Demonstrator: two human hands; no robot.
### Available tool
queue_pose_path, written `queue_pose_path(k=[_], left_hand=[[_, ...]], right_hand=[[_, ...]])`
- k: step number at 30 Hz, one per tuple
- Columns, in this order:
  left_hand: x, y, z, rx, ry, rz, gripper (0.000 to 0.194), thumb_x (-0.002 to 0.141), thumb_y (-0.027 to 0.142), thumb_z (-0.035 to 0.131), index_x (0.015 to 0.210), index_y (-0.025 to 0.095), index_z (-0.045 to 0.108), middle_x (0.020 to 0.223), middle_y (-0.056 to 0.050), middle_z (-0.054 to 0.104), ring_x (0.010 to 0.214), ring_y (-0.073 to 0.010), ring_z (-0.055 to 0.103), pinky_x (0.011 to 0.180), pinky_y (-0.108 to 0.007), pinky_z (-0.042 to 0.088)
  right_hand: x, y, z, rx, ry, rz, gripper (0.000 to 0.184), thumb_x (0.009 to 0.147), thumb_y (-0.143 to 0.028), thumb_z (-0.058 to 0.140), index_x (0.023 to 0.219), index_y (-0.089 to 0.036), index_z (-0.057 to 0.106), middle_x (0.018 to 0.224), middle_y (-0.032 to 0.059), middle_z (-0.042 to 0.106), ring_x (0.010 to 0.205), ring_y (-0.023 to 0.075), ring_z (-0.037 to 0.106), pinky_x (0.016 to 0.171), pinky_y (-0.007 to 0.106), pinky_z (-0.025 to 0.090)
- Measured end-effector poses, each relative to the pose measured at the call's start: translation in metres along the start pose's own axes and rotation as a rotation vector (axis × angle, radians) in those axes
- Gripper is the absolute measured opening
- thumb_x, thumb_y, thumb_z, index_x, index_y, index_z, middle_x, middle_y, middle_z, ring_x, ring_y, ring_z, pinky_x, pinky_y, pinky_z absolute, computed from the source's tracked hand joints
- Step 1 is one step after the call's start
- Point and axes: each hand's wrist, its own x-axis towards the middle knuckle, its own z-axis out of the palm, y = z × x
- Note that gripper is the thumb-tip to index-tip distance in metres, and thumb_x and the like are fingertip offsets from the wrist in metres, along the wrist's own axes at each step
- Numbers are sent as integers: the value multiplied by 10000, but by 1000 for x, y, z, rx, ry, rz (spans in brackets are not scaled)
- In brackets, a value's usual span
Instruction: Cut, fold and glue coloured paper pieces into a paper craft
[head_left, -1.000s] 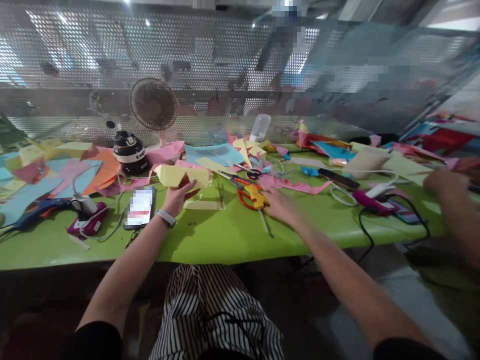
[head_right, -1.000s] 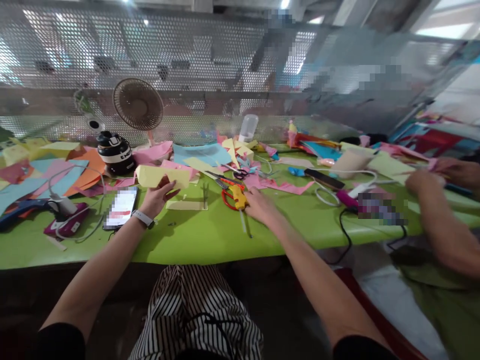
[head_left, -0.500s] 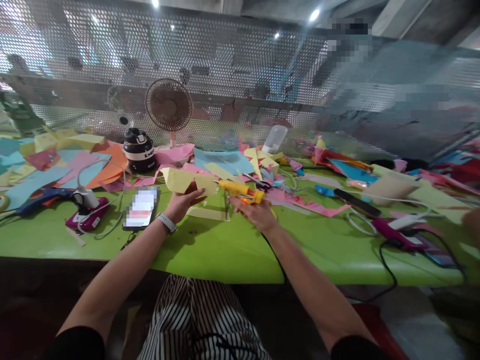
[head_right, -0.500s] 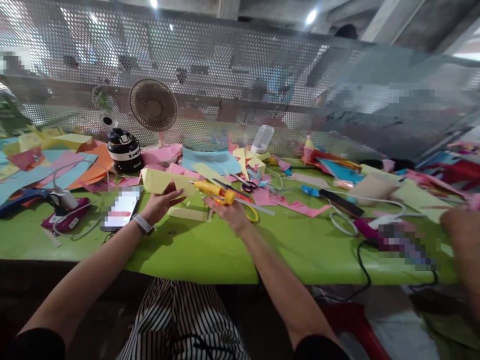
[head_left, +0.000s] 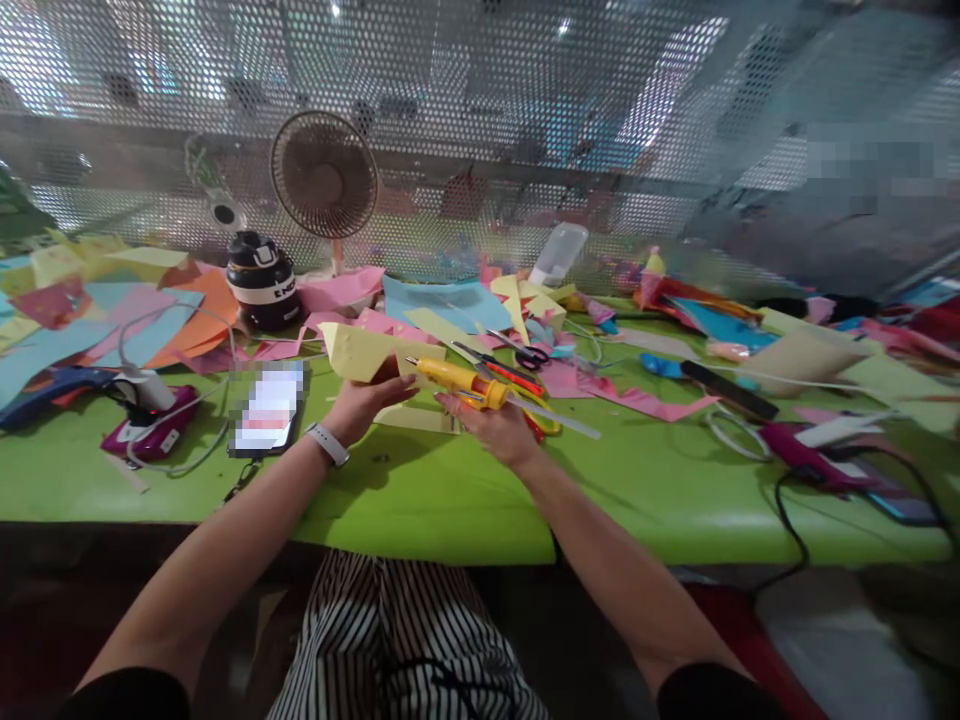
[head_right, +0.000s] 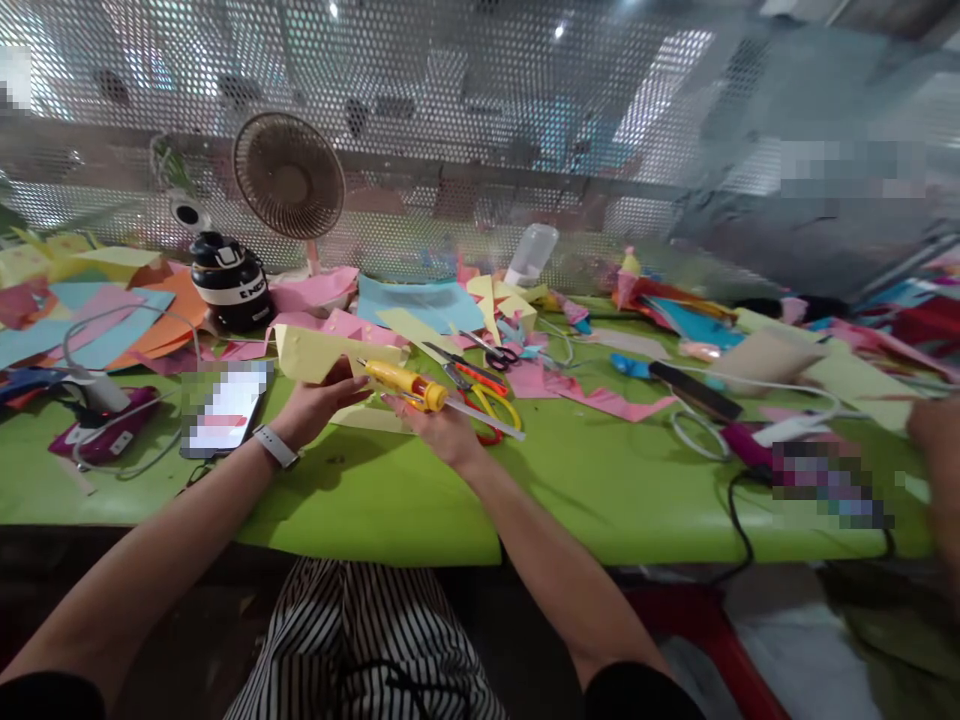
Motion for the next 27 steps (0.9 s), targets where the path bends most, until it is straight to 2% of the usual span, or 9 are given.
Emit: queue_pose_path(k=[5, 9, 16, 22, 25, 27], left_hand=[[-1, 0, 1, 3, 3, -6, 353, 636, 203, 872, 959, 140, 742, 1091, -114, 727, 1056, -279, 678, 978, -437, 553], [0, -1, 1, -9, 12, -8, 354, 634, 193, 872, 957, 136, 739, 1064, -106, 729, 1021, -260, 685, 976, -444, 553], [1, -2, -1, -25, 10, -15, 377, 625, 192, 877, 973, 143, 740, 1059, -89, 730, 983, -228, 688, 956, -423, 566], [1, -3, -1, -7, 18, -12, 370, 632, 198, 871, 974, 149, 736, 1091, -97, 729, 1034, -258, 684, 966, -435, 561], [1, -3, -1, 8, 7, -8, 356, 638, 213, 870, 964, 155, 738, 1104, -103, 728, 1057, -271, 678, 968, -435, 559], [1, -2, -2, 17, -3, -3, 361, 641, 223, 871, 972, 158, 741, 1111, -103, 727, 1066, -273, 674, 968, -431, 559]], right_hand=[[9, -25, -1, 192, 31, 39, 269, 912, -209, 577, 1143, -257, 707, 1034, 64, 775, 1033, 248, 724, 930, 409, 609], [12, -38, 2, 304, 80, 87, 235, 903, -244, 610, 1116, -263, 708, 1076, 89, 761, 1035, 264, 723, 920, 425, 612], [13, -33, 2, 381, 121, 98, 207, 901, -392, 594, 982, -256, 727, 1014, 97, 768, 979, 287, 734, 908, 481, 618], [15, -37, -1, 388, 68, 95, 261, 915, -363, 581, 1139, -293, 695, 1009, 64, 762, 1011, 264, 726, 928, 464, 616], [15, -35, -1, 311, 70, 91, 255, 896, -365, 613, 1114, -274, 708, 996, 83, 765, 1000, 294, 727, 946, 515, 598], [15, -33, -1, 255, 78, 79, 261, 888, -361, 636, 1115, -257, 708, 984, 95, 770, 995, 300, 729, 951, 511, 595]])
